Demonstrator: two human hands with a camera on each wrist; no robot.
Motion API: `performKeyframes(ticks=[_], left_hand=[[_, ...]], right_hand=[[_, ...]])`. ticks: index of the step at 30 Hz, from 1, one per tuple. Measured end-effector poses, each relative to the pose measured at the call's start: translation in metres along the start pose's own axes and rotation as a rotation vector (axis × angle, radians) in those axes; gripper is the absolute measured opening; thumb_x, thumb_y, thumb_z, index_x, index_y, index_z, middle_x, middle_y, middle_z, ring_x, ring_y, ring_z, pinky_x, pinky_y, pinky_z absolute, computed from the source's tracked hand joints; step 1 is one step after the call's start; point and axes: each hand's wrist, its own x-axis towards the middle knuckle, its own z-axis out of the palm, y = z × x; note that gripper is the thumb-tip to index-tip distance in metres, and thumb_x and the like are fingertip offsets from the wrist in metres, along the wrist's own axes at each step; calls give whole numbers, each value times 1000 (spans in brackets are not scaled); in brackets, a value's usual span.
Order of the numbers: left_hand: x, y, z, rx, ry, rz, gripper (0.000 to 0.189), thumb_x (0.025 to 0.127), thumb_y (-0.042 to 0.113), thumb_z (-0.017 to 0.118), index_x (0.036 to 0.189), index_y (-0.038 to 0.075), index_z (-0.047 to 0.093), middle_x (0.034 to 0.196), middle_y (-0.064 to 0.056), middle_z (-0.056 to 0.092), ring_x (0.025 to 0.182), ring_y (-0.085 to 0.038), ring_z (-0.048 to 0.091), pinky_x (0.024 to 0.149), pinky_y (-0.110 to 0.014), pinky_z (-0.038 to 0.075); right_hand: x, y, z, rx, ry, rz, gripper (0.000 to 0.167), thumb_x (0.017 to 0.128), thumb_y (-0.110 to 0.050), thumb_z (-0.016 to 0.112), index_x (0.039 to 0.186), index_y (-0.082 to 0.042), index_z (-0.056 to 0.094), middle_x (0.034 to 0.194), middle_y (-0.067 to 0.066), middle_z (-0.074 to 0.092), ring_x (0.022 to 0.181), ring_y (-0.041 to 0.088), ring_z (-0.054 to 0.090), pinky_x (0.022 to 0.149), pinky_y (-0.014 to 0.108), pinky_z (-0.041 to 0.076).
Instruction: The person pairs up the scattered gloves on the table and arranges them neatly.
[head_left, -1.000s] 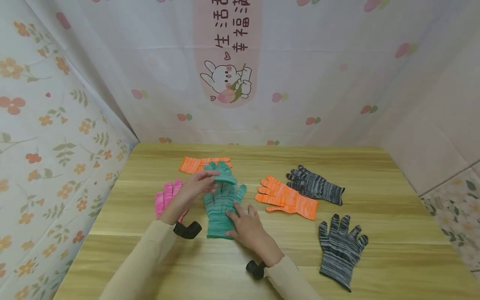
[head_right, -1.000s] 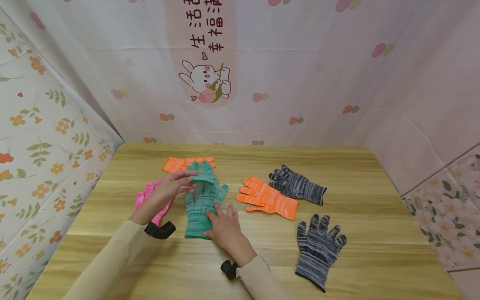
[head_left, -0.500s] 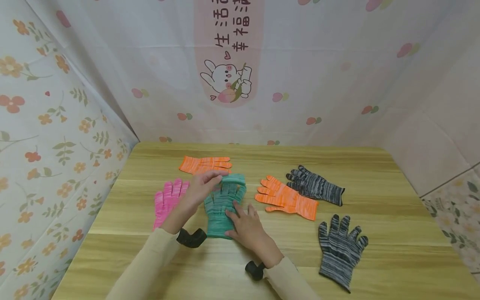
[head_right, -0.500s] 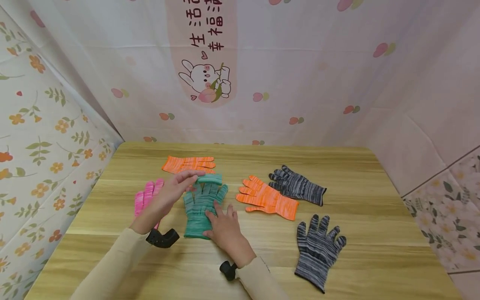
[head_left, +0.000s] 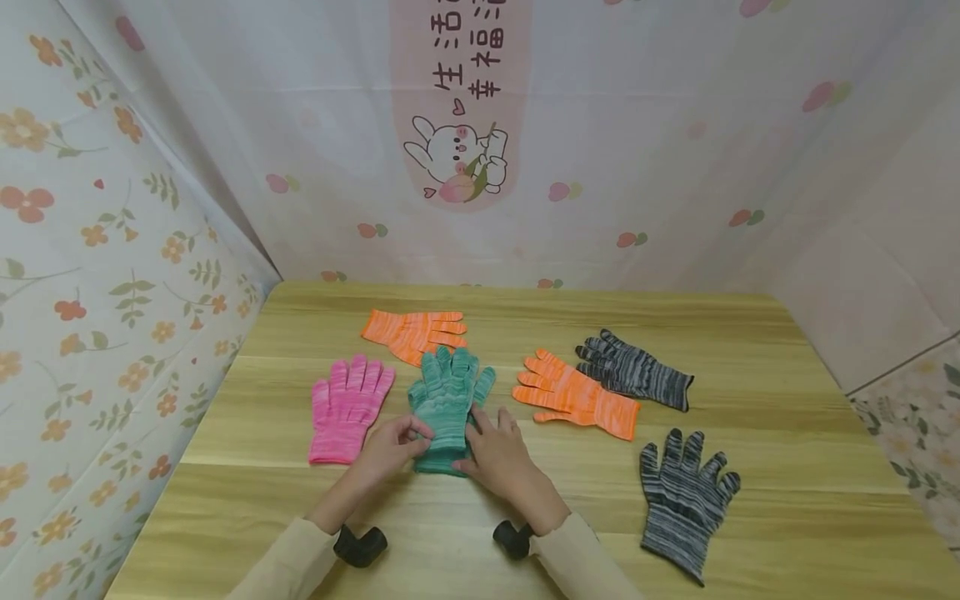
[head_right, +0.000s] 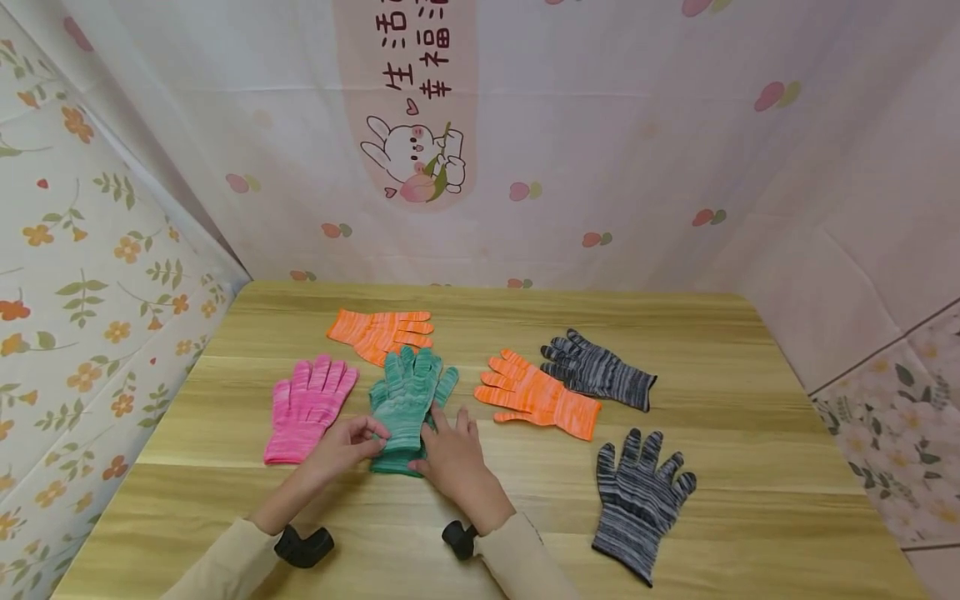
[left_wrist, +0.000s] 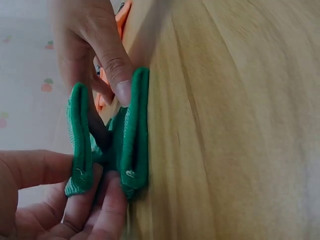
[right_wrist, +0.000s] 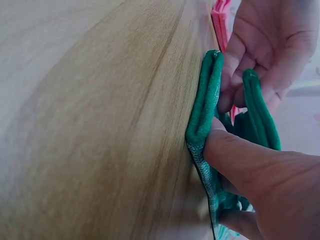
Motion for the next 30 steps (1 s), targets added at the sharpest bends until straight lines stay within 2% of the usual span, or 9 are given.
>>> performKeyframes(ticks=[3, 8, 13, 17, 20, 22, 24, 27, 30], left_hand=[[-2, -1, 1, 42, -1, 16, 4, 82, 9, 65, 85, 10, 64, 74, 0, 57, 67, -11, 48, 57, -23, 40], [-3, -2, 2, 77, -46, 66, 4, 80, 8, 65, 83, 8, 63, 73, -1, 57, 64, -12, 49, 53, -23, 41], [-4, -4, 3, 93, -47, 94, 4, 81, 5, 64, 80, 8, 61, 74, -1, 58, 64, -11, 50, 53, -21, 42], [-3, -5, 5, 117, -43, 114, 8, 81, 4, 64, 78, 10, 62, 75, 0, 60, 67, -10, 51, 55, -21, 43], [-3, -5, 6, 118, -49, 113, 8, 81, 5, 64, 77, 11, 62, 74, 1, 59, 68, -11, 51, 55, -21, 43], [-3, -5, 5, 113, -52, 110, 7, 82, 6, 65, 78, 11, 63, 75, 1, 60, 69, -11, 51, 56, -21, 43], [-4, -6, 4, 108, -53, 109, 6, 82, 7, 65, 79, 10, 63, 77, 0, 61, 70, -11, 52, 57, -21, 43], [-6, -6, 3, 89, -55, 118, 2, 83, 7, 64, 83, 9, 63, 77, -1, 60, 68, -10, 51, 55, -21, 43], [-8, -6, 4, 65, -49, 117, 6, 85, 7, 63, 91, 9, 65, 75, -1, 55, 64, -9, 47, 55, -21, 41]], right_hand=[[0, 0, 1, 18, 3, -1, 59, 84, -46, 62, 125, -5, 56, 144, 18, 39, 125, 51, 35, 98, 58, 38], [2, 1, 3, 38, 32, -4, 55, 82, -44, 65, 120, -5, 57, 142, 19, 40, 123, 52, 36, 97, 59, 38], [2, 6, -2, 109, 36, -44, 38, 87, -28, 64, 116, -4, 59, 142, 21, 41, 123, 53, 36, 100, 61, 34], [1, 11, -10, 254, 27, -54, 31, 90, -8, 52, 119, -1, 60, 143, 21, 39, 128, 51, 33, 105, 59, 28], [0, 13, -13, 432, 56, -23, 29, 92, -6, 46, 115, 1, 63, 141, 22, 41, 128, 48, 34, 103, 57, 33], [-1, 13, -13, 550, 78, 3, 28, 95, -11, 46, 111, 1, 65, 131, 20, 49, 118, 40, 43, 94, 49, 41], [-1, 11, -12, 663, 91, 22, 27, 95, -19, 49, 104, 0, 67, 111, 15, 59, 100, 28, 52, 81, 38, 47], [1, 8, -8, 812, 82, 63, 28, 92, -27, 57, 93, -1, 67, 79, 5, 60, 69, 13, 51, 58, 24, 43], [3, 6, -1, 904, 62, 114, 25, 89, -25, 60, 82, -2, 64, 64, 1, 57, 54, 8, 47, 48, 20, 38]])
